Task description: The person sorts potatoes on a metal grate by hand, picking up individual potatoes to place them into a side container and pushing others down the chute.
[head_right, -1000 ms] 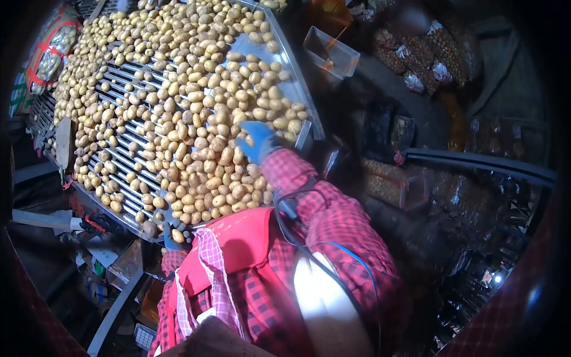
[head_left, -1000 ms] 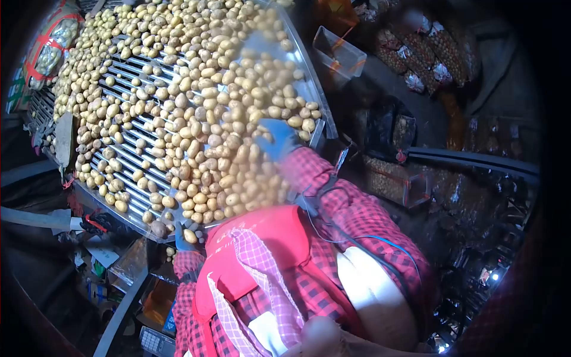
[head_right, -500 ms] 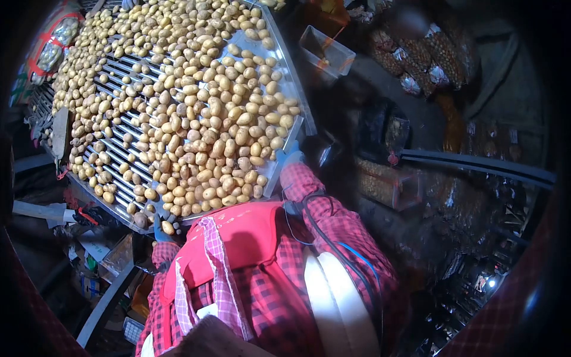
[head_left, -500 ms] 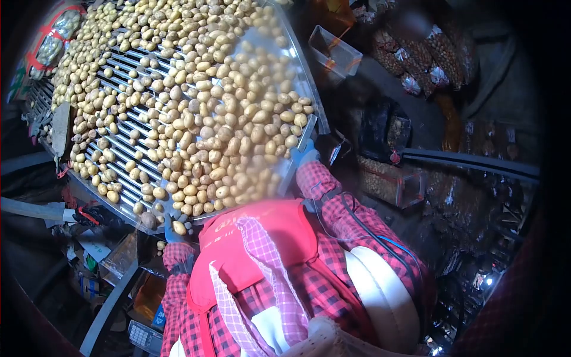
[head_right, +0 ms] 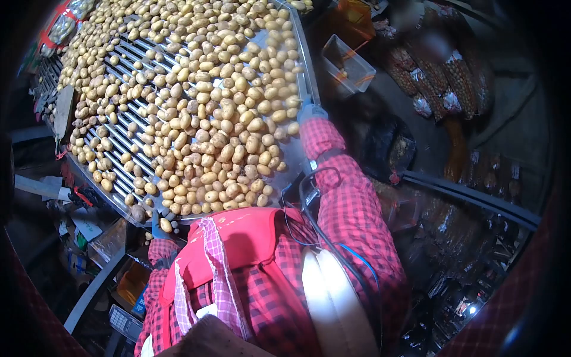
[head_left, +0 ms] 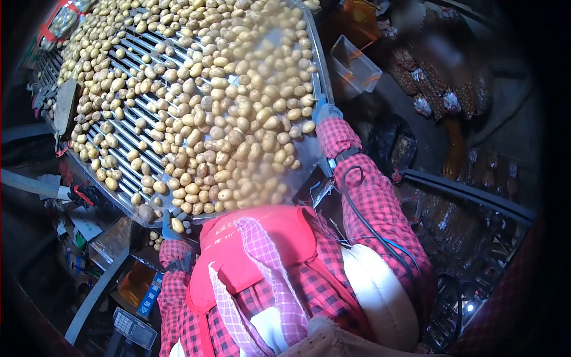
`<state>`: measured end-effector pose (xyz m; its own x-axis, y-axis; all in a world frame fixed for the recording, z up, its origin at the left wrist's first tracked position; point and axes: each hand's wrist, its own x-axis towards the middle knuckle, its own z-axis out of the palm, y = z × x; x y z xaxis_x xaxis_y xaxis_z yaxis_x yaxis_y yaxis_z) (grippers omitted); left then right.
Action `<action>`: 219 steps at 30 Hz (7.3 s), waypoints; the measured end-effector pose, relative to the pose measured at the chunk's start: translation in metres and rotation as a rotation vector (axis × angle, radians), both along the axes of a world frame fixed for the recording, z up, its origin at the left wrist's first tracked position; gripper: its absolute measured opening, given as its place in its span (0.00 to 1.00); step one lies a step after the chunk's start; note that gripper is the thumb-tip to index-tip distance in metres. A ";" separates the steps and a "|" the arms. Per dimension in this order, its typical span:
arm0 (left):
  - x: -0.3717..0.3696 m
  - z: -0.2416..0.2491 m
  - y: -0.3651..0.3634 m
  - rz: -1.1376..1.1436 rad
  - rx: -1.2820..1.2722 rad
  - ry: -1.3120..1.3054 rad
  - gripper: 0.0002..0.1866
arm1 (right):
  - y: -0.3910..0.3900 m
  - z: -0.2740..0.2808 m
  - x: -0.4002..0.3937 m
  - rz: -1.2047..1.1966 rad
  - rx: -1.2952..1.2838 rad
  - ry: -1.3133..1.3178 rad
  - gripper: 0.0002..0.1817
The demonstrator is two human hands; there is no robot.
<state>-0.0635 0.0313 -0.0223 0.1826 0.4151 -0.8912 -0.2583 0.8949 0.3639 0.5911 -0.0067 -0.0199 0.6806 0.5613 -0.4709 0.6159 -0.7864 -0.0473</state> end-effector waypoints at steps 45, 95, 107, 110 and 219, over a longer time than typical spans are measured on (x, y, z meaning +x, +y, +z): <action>0.001 -0.002 -0.006 0.022 0.036 -0.047 0.30 | -0.005 0.055 -0.052 -0.967 1.250 1.121 0.16; 0.012 0.006 -0.006 -0.019 0.107 0.027 0.30 | -0.065 0.066 -0.160 -0.692 1.155 1.505 0.20; 0.005 -0.004 -0.005 -0.024 0.106 0.017 0.31 | 0.040 0.017 -0.127 0.124 0.891 0.775 0.22; 0.010 0.006 -0.005 -0.024 0.105 0.050 0.31 | 0.080 0.004 -0.142 0.354 0.869 -0.024 0.28; -0.147 -0.005 -0.097 0.803 0.114 0.408 0.17 | -0.120 -0.042 -0.065 -0.406 0.848 1.779 0.15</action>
<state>-0.2104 -0.0653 -0.0269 -0.5208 0.3707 -0.7690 -0.6207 0.4540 0.6392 0.5262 -0.1269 -0.0624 -0.0363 0.9235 -0.3819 -0.7006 -0.2961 -0.6493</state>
